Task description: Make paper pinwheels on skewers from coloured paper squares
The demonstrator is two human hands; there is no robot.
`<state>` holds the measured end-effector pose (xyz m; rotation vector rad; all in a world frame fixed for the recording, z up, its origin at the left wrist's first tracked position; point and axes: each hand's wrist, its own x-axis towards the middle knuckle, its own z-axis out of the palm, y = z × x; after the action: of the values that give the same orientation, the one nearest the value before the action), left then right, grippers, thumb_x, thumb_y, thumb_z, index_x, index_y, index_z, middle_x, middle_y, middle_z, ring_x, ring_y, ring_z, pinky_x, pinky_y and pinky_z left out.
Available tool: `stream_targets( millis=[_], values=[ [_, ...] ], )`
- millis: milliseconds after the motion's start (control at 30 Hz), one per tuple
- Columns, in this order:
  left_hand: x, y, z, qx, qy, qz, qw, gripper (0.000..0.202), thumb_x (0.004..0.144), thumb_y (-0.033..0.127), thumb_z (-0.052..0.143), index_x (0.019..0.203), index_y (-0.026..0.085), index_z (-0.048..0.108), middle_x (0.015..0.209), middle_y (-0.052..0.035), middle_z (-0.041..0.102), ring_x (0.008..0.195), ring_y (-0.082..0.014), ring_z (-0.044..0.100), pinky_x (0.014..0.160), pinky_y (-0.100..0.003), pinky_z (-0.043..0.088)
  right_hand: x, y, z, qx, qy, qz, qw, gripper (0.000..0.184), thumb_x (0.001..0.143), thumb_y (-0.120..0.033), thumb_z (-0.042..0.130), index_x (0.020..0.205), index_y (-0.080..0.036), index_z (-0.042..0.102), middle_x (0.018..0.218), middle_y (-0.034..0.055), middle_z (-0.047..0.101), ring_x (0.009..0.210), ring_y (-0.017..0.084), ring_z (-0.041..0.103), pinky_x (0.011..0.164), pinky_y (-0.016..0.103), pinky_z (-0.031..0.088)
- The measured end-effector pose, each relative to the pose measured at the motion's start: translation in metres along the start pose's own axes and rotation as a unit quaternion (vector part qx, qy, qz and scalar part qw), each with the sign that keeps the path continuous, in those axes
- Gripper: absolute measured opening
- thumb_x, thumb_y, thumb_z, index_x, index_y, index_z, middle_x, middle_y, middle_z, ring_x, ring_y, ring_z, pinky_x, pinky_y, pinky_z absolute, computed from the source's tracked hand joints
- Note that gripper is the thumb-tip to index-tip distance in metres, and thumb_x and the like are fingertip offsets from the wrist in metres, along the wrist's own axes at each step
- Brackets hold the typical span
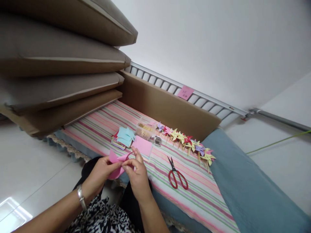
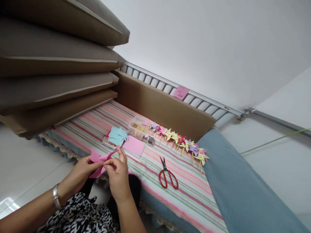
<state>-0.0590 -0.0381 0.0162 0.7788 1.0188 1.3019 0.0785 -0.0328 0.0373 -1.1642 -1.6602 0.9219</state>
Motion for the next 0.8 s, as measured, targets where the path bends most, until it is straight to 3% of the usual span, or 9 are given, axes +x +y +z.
stream_targets(
  millis=[267,533,800],
  values=[
    [0.0001,0.0005,-0.0001,-0.006,-0.013,-0.007,1.000,0.030,0.058,0.033,0.078,0.081,0.013,0.073,0.071,-0.0067,0.070,0.063,-0.0178,0.059,0.058,-0.024,0.042,-0.0006,0.0012,-0.0015,0.000,0.006,0.030,1.000,0.006,0.074,-0.018,0.062,0.074,-0.021,0.068,0.141,0.0068,0.040,0.133,0.022,0.030,0.108,0.041,0.021],
    [0.0008,-0.0007,-0.0015,-0.012,-0.009,-0.005,1.000,0.029,0.059,0.032,0.077,0.081,0.014,0.073,0.069,-0.0053,0.070,0.059,-0.0156,0.057,0.056,-0.023,0.041,-0.0002,0.0049,0.0000,-0.028,0.009,-0.016,0.999,0.007,0.075,-0.019,0.061,0.076,-0.022,0.067,0.140,0.0059,0.041,0.133,0.022,0.029,0.109,0.042,0.020],
    [-0.0004,-0.0003,-0.0020,-0.020,-0.015,-0.013,1.000,0.032,0.059,0.031,0.078,0.086,0.015,0.073,0.071,-0.0050,0.069,0.059,-0.0145,0.056,0.057,-0.023,0.042,-0.0007,0.0040,0.0004,-0.020,0.008,0.007,1.000,0.006,0.073,-0.019,0.063,0.072,-0.022,0.068,0.138,0.0064,0.043,0.132,0.023,0.031,0.108,0.042,0.022]
  ],
)
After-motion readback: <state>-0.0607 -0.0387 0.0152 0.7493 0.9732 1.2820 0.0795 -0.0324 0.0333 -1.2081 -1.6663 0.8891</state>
